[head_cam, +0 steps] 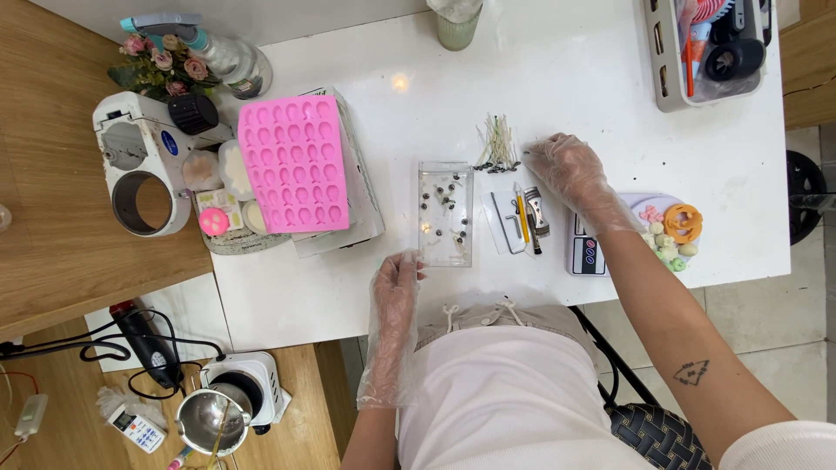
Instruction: Attaching metal tabs to candle wicks at a studio workbench.
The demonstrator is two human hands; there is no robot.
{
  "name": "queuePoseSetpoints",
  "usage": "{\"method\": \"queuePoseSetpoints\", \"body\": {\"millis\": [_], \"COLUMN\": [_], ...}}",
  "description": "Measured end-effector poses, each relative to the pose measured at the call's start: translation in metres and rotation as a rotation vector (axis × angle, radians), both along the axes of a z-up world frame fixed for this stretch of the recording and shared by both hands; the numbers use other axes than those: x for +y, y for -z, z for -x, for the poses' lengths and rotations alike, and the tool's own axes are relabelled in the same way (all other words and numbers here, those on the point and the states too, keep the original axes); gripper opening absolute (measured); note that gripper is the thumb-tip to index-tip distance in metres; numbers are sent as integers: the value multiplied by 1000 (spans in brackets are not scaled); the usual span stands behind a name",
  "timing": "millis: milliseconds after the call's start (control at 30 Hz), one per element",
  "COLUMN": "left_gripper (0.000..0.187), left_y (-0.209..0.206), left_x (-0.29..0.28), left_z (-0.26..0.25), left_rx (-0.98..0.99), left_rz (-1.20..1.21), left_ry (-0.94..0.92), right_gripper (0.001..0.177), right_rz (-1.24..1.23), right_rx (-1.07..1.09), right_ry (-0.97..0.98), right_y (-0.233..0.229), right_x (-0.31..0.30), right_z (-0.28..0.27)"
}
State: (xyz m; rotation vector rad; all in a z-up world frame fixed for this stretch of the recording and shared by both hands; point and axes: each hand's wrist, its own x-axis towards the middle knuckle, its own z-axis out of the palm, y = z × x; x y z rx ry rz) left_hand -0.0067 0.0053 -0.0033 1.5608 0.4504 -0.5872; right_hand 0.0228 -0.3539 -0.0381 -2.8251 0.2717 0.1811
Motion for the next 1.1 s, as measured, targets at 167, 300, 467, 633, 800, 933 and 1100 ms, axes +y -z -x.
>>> {"method": "queuePoseSetpoints", "body": {"millis": [167, 300, 467, 633, 800, 933, 1100], "left_gripper": [25, 24, 24, 24, 24, 23, 22], "left_y": [-6, 2, 10, 9, 11, 11, 18], "left_x": [-2, -2, -1, -2, -1, -1, 1], "left_z": [-1, -1, 0, 1, 1, 0, 1], "left_rx": [16, 3, -9, 1, -7, -9, -8], "left_rz": [-20, -7, 10, 9, 4, -12, -7], "left_ry": [12, 12, 21, 12, 20, 34, 25], "right_gripper": [22, 20, 21, 28, 30, 30, 34], "right_rz": [-43, -99, -136, -354, -375, -358, -312], "right_rx": [-52, -55, 66, 218, 254, 272, 320], "right_ry": [64, 69, 144, 377, 414, 360, 309], "right_y": [3, -7, -29, -53, -63, -56, -50], "right_x": [1, 3, 9, 19, 26, 24, 17], "right_z": [-4, -5, -12, -16, -20, -22, -23]}}
